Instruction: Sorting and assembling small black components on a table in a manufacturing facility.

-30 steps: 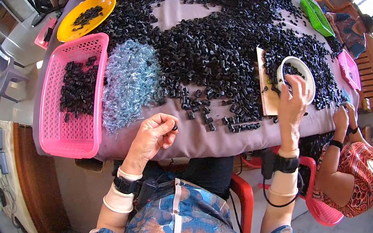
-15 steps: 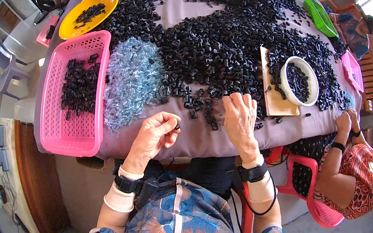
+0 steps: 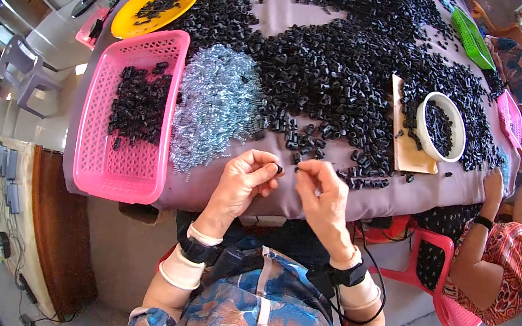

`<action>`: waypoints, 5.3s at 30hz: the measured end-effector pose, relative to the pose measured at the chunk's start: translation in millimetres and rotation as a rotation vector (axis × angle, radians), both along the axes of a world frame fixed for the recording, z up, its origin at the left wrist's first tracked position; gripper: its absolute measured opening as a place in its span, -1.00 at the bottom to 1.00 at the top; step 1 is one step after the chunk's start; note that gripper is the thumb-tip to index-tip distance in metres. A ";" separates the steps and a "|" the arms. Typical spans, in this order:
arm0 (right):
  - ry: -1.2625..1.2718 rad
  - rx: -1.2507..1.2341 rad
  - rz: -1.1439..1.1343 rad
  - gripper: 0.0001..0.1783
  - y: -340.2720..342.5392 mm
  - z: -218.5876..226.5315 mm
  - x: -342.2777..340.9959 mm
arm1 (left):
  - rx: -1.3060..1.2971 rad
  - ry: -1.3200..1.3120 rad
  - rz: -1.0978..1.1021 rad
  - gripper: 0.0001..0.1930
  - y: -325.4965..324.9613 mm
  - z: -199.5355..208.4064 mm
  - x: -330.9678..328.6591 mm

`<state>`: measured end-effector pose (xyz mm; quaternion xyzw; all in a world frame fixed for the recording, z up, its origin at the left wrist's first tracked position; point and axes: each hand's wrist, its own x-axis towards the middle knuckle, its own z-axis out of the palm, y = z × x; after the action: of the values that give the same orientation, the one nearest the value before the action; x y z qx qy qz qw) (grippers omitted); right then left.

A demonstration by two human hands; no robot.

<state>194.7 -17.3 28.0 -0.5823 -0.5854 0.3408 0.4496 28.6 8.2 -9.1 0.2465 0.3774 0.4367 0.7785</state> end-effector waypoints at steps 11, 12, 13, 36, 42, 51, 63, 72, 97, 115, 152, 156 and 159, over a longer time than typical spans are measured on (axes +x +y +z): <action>0.146 -0.053 -0.055 -0.87 -8.2 -18.7 -27.6 | 0.024 0.028 0.059 -0.86 -1.5 -1.9 0.5; 0.145 -0.052 -0.061 -0.87 -8.8 -17.3 -27.4 | 0.028 0.038 0.068 -0.86 -1.5 -1.3 0.8; 0.124 -0.031 -0.046 -0.87 -9.4 -15.8 -27.0 | 0.028 0.037 0.062 -0.86 -1.5 -1.5 0.7; 0.355 -0.021 0.081 -0.80 -3.6 -27.1 -32.3 | 0.046 0.036 -0.028 -0.83 -1.5 -4.6 -6.0; 0.178 0.047 0.274 -0.66 11.1 -15.2 -26.0 | -0.052 -0.069 0.017 -0.82 0.5 -3.3 -10.7; 0.237 -0.010 0.318 -0.61 11.6 -22.3 -23.3 | -0.004 -0.121 -0.048 -0.77 -0.1 -5.1 -11.4; 0.306 -0.016 0.296 -0.71 10.9 -28.2 -24.1 | -0.022 -0.090 -0.068 -0.68 0.7 2.9 -8.3; 0.313 0.055 0.304 -0.74 8.4 -28.0 -25.3 | 0.007 -0.083 -0.103 -0.66 1.6 2.0 -12.3; 0.041 0.120 0.129 -0.74 -6.8 -15.7 -19.1 | 0.023 0.065 0.019 -0.76 -8.6 15.8 -4.5; -0.748 0.095 -0.132 -0.82 -18.6 -14.4 26.3 | 0.309 0.574 0.044 -0.81 -10.9 55.7 -20.1; -0.013 0.067 0.226 -0.94 26.2 -15.8 -53.9 | 0.175 0.201 0.267 -0.78 -25.0 7.3 -36.2; 0.276 -0.199 0.176 -0.93 10.2 -7.8 -37.7 | 0.162 0.239 0.184 -0.77 -23.2 8.5 -26.2; 0.366 -0.200 0.151 -0.93 5.1 -9.0 -32.5 | 0.179 0.221 0.155 -0.76 -22.8 8.9 -19.9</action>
<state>162.2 -12.2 19.0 -0.5070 -0.4991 0.5299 0.4616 8.7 -14.6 -0.2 0.3315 0.4385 0.4977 0.6710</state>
